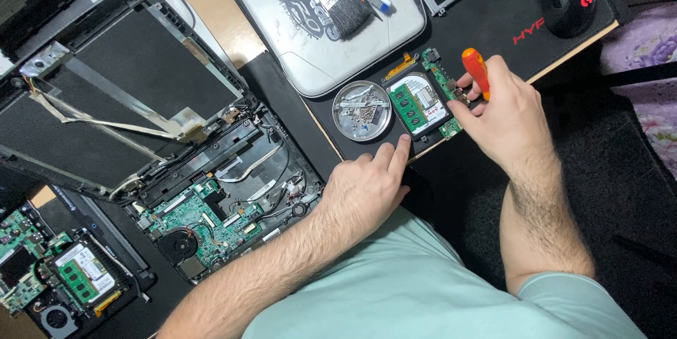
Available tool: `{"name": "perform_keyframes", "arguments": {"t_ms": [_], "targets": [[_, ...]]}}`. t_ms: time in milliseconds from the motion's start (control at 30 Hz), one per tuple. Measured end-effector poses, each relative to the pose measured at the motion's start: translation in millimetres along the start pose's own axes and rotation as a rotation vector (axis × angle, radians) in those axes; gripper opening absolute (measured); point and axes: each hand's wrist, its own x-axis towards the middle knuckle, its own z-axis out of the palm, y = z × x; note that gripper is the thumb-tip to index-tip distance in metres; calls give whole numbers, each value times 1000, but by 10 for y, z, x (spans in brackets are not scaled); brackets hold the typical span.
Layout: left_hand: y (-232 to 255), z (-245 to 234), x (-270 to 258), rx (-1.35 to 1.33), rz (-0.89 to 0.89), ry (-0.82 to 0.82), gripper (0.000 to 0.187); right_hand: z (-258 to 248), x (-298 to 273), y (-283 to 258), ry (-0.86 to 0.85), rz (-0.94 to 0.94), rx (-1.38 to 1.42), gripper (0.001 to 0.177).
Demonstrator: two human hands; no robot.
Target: The person uses a screwdriver to remove screws from a disassembled laptop motherboard. They carefully lift and detach a small circuit board from the main assembly and place it on the desk. The person continues to unscrew components from the laptop chassis.
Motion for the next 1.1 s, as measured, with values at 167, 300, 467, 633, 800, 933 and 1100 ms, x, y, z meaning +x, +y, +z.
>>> {"name": "perform_keyframes", "arguments": {"t_ms": [167,300,467,633,800,933,1100], "targets": [[-2,-2,-3,6,0,5,100,-30,-13,-1,-9,-27,14,41],[-2,-9,-4,-3,2,7,101,-59,-25,-59,-38,-33,72,36],[-6,-22,-21,-1,3,9,102,-19,-30,5,-24,-38,38,33],[-11,-52,-43,-3,5,10,101,12,-36,39,-8,-59,38,34],[-19,-31,-53,-5,9,16,103,34,-52,26,18,-102,5,29],[-22,-11,-50,6,8,38,105,34,-63,84,9,-131,-34,31],[-10,16,-41,26,-2,29,109,-16,-65,67,-47,-119,-6,37]]}}
